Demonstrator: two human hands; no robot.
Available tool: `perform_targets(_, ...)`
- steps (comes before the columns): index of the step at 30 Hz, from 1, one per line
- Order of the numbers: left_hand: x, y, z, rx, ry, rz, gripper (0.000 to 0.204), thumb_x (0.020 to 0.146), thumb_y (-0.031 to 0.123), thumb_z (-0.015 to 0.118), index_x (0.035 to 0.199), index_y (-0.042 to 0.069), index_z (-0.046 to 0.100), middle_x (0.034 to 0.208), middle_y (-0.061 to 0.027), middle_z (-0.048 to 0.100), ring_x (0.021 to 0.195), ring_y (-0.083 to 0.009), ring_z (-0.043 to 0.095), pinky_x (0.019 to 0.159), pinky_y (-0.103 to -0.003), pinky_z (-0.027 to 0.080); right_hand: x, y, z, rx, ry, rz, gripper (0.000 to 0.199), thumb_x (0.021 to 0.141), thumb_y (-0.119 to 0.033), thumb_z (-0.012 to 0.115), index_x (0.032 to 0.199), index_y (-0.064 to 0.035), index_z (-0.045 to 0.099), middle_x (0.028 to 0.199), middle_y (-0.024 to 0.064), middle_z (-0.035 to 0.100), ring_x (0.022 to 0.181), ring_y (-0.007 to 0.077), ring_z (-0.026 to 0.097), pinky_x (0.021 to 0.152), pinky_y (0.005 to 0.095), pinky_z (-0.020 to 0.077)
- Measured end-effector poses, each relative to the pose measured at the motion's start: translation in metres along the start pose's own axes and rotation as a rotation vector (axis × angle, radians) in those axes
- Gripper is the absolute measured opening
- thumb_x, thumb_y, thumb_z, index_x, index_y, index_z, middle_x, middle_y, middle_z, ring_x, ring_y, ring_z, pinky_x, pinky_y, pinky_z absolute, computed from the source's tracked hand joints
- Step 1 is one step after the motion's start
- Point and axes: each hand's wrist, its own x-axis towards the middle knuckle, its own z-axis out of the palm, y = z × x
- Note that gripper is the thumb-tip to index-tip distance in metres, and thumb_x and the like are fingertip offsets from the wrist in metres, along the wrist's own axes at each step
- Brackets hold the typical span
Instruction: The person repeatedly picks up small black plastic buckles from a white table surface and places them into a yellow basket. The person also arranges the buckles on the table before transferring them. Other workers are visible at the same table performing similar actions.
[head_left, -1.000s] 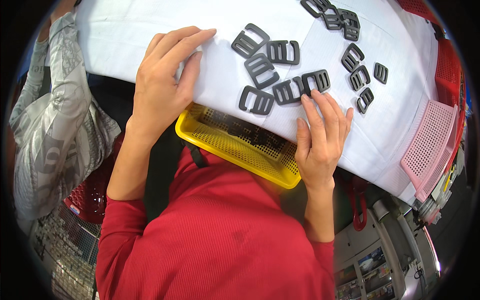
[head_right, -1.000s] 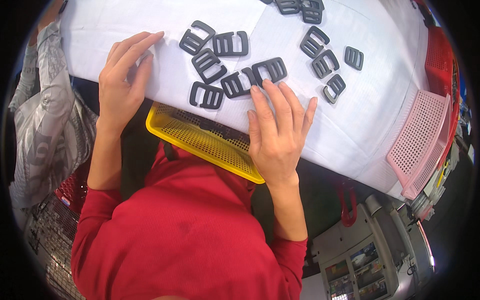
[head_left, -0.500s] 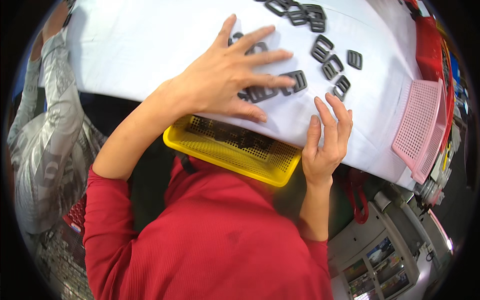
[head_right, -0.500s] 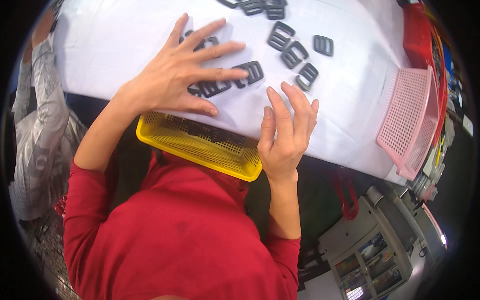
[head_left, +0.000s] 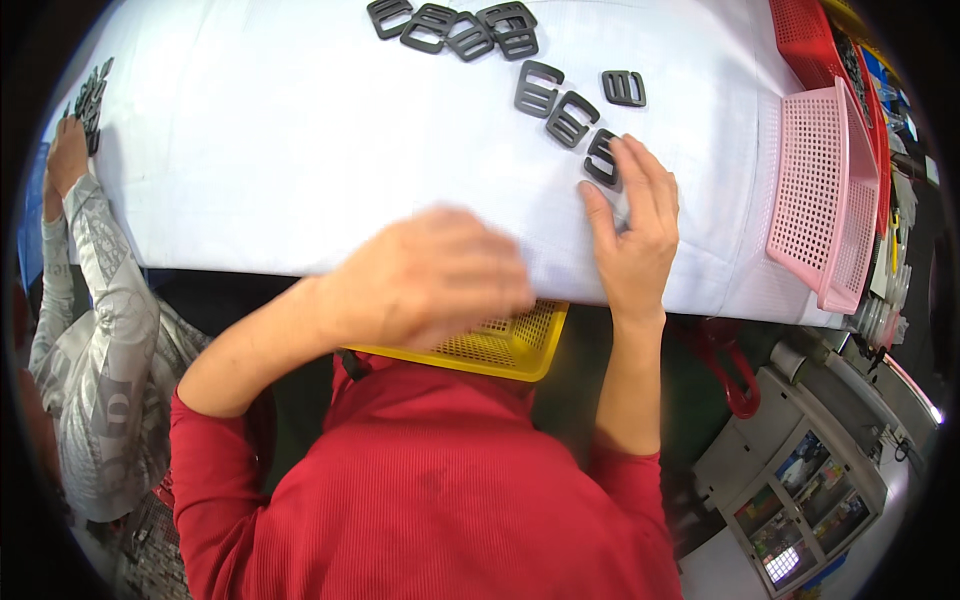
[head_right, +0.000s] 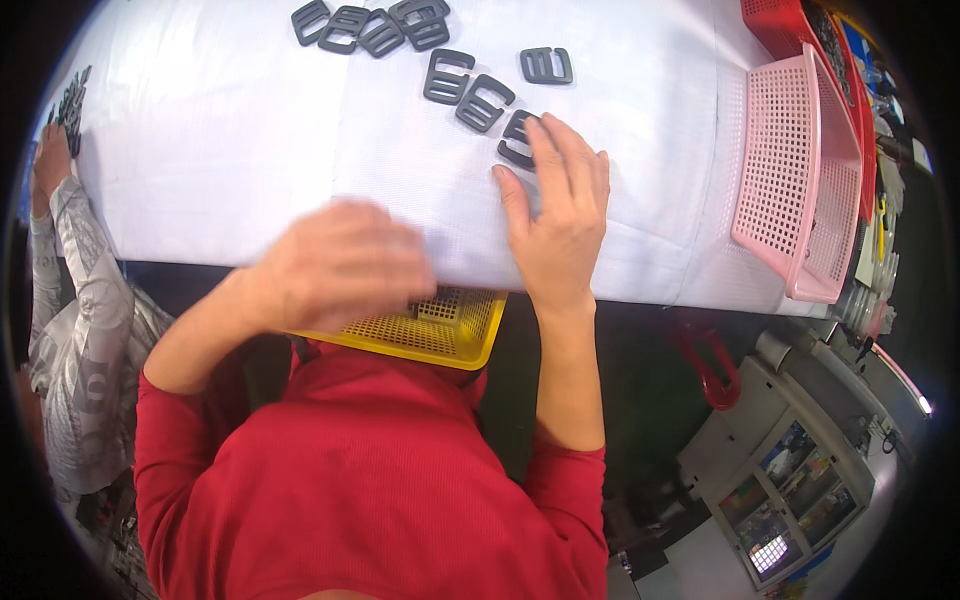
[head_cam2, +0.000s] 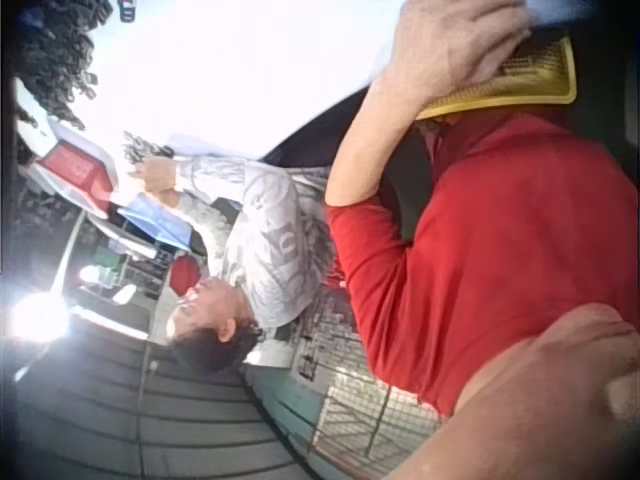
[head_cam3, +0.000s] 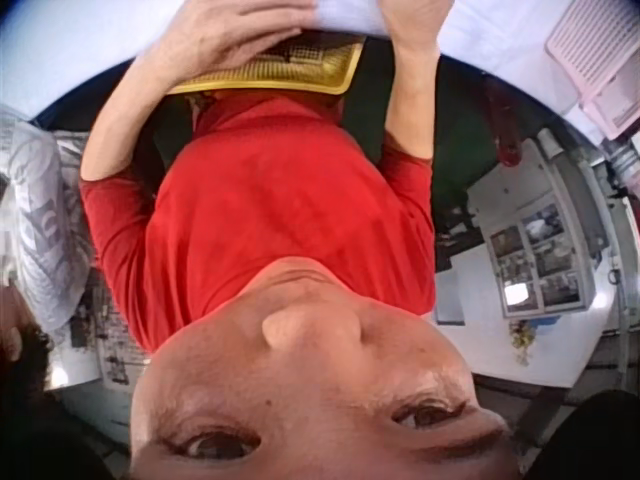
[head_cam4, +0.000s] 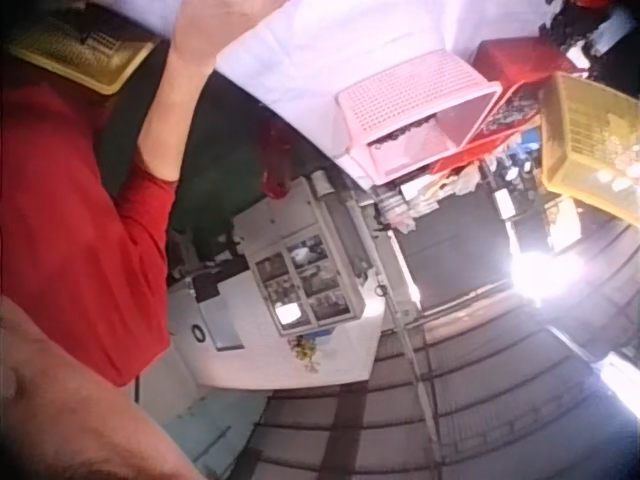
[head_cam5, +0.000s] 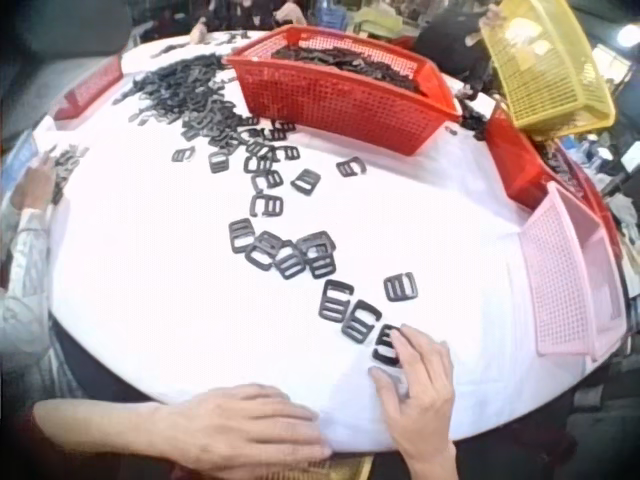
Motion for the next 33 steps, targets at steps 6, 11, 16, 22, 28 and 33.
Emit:
perform_targets(6, 0.065, -0.048, -0.006, 0.490, 0.142, -0.111, 0.040, 0.082, 0.016, 0.071, 0.121, 0.010, 0.064, 0.118, -0.0020, 0.065, 0.110, -0.0247, 0.057, 0.090, -0.040, 0.046, 0.003, -0.012, -0.020, 0.140, -0.045, 0.194, 0.020, 0.088, -0.008, 0.067, 0.107, -0.0067, 0.071, 0.090, 0.0063, 0.071, 0.083, 0.0230, 0.064, 0.092, 0.0395, 0.0433)
perform_targets(11, 0.077, -0.063, 0.003, 0.621, 0.016, -0.059, 0.036, 0.084, 0.016, 0.068, 0.120, 0.010, 0.064, 0.116, -0.0012, 0.065, 0.109, -0.0235, 0.055, 0.090, -0.038, 0.044, 0.006, -0.010, -0.021, 0.255, -0.159, 0.217, 0.016, 0.086, -0.009, 0.070, 0.101, -0.0059, 0.072, 0.087, 0.0066, 0.069, 0.082, 0.0234, 0.062, 0.078, 0.0343, 0.0440)
perform_targets(16, 0.059, -0.027, -0.006, 0.137, 0.133, -0.394, 0.022, 0.083, 0.012, 0.071, 0.106, 0.008, 0.070, 0.089, -0.0069, 0.067, 0.081, -0.0234, 0.061, 0.071, -0.036, 0.050, 0.039, 0.000, 0.003, 0.171, -0.002, -0.026, 0.020, 0.082, -0.007, 0.071, 0.102, -0.0052, 0.070, 0.098, 0.0078, 0.068, 0.088, 0.0252, 0.062, 0.077, 0.0350, 0.0461)
perform_targets(22, 0.048, -0.051, -0.025, 0.540, 0.316, -0.361, 0.027, 0.084, 0.010, 0.070, 0.111, 0.007, 0.069, 0.101, -0.0069, 0.068, 0.090, -0.0251, 0.061, 0.078, -0.037, 0.051, 0.067, -0.012, 0.034, -0.111, -0.086, -0.333, 0.025, 0.080, -0.012, 0.071, 0.104, -0.0050, 0.069, 0.111, 0.0064, 0.066, 0.098, 0.0248, 0.060, 0.077, 0.0332, 0.0463)
perform_targets(28, 0.058, -0.083, -0.024, 0.773, 0.209, -0.340, 0.048, 0.088, 0.020, 0.066, 0.134, 0.009, 0.056, 0.140, -0.0044, 0.052, 0.139, -0.0283, 0.036, 0.110, -0.054, 0.030, 0.064, -0.026, -0.003, 0.232, -0.330, 0.080, 0.014, 0.087, -0.009, 0.067, 0.101, -0.0043, 0.070, 0.083, 0.0086, 0.069, 0.076, 0.0228, 0.064, 0.073, 0.0319, 0.0464)
perform_targets(33, 0.045, -0.050, -0.012, 0.580, -0.019, -0.280, 0.051, 0.086, 0.022, 0.068, 0.133, 0.008, 0.056, 0.141, -0.0040, 0.051, 0.143, -0.0259, 0.032, 0.115, -0.061, 0.019, 0.084, -0.009, 0.001, 0.202, -0.250, -0.001, 0.015, 0.087, -0.007, 0.066, 0.100, -0.0058, 0.071, 0.092, 0.0098, 0.069, 0.085, 0.0260, 0.064, 0.074, 0.0335, 0.0495)
